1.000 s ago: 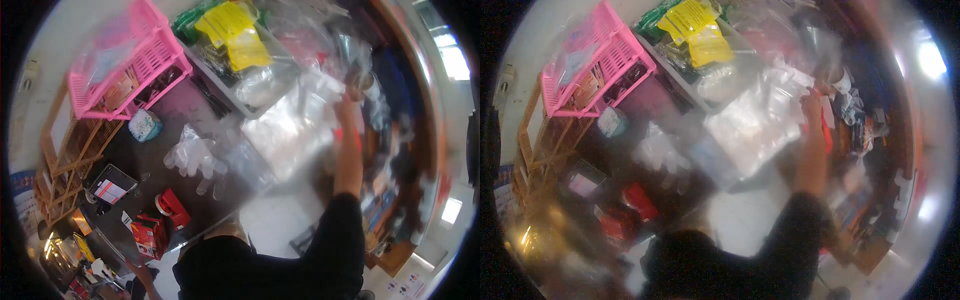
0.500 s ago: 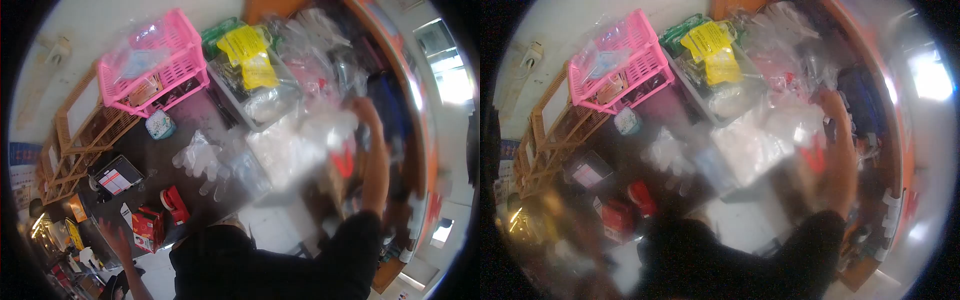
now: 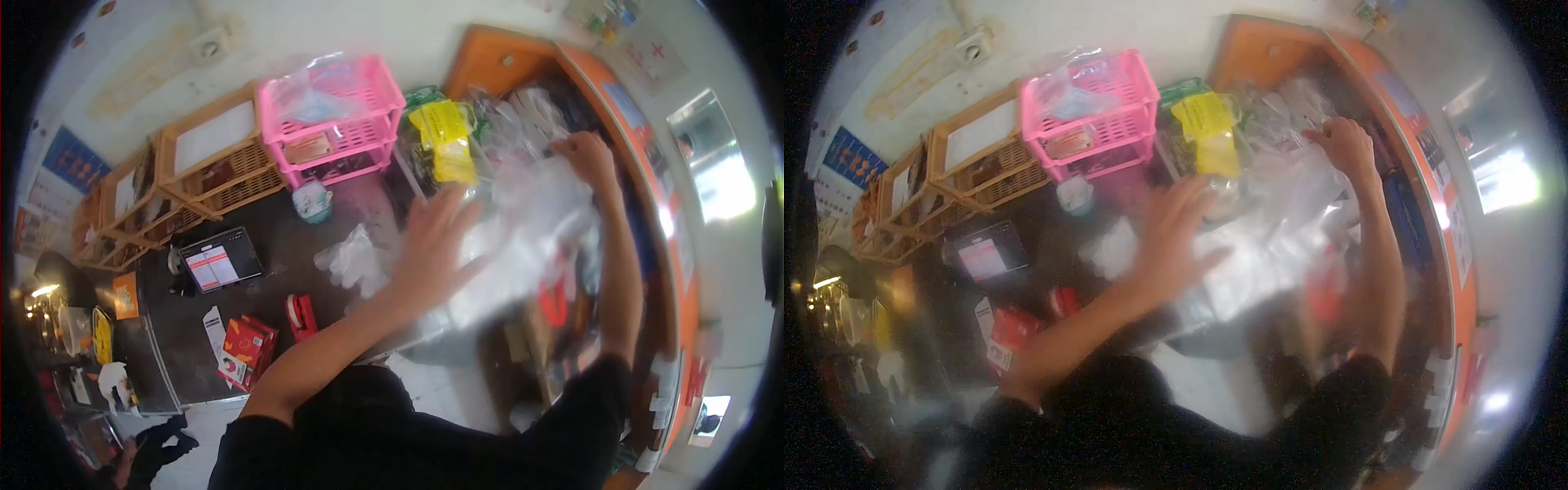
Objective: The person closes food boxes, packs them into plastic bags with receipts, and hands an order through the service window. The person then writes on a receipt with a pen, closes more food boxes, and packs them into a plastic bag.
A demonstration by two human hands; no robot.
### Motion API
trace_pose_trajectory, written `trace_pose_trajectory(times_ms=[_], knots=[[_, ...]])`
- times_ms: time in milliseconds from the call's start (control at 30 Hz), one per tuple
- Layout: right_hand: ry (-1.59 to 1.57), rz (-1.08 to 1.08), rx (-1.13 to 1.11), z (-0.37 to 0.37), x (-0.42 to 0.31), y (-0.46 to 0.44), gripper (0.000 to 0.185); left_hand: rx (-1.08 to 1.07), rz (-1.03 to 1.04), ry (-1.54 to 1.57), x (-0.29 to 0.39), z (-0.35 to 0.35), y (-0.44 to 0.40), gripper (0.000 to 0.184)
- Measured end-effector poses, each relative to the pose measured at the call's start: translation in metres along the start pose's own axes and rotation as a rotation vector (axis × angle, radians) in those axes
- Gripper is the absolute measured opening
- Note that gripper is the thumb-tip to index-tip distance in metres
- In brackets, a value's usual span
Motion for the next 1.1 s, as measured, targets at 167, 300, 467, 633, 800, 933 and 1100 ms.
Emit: trace_pose_trajectory(times_ms=[167, 300, 467, 633, 800, 933, 1100], knots=[[-0.318, -0.117, -0.233, 0.013, -0.063, 0.001, 0.064, 0.234, 0.039, 0.054, 0.001, 0.012, -0.073, 0.086], [-0.108, -0.174, 0.040, -0.014, -0.093, -0.002, 0.065, -0.356, -0.163, 0.047, -0.039, 0.059, -0.120, 0.038], [-0.476, -0.143, 0.098, 0.046, -0.056, 0.020, 0.045, -0.303, -0.127, -0.004, -0.077, 0.051, -0.143, 0.038], [-0.279, 0.002, 0.163, 0.158, 0.050, 0.030, 0.019, -0.296, -0.109, -0.158, -0.144, 0.015, -0.130, 0.040], [-0.740, 0.212, 0.401, 0.151, -0.046, 0.097, 0.019, -0.198, -0.768, 0.593, -0.160, -0.104, -0.038, 0.035], [-1.900, 0.099, -0.656, 0.246, -0.301, 0.183, 0.048, 0.210, -0.701, 1.002, -0.171, -0.192, 0.059, 0.048], [-2.627, 0.254, -0.274, 0.215, -0.462, 0.213, 0.041, 0.474, -0.801, 0.902, -0.163, -0.317, 0.200, 0.053]])
Point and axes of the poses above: each hand's wrist, its own y-axis away from the middle knuckle, its own z-axis out of the palm, x = y × z, the point moved 7 cm from there along -y, towards the middle knuckle, and after that the axes turned 14 degrees about -y, right-handed, at the moved point
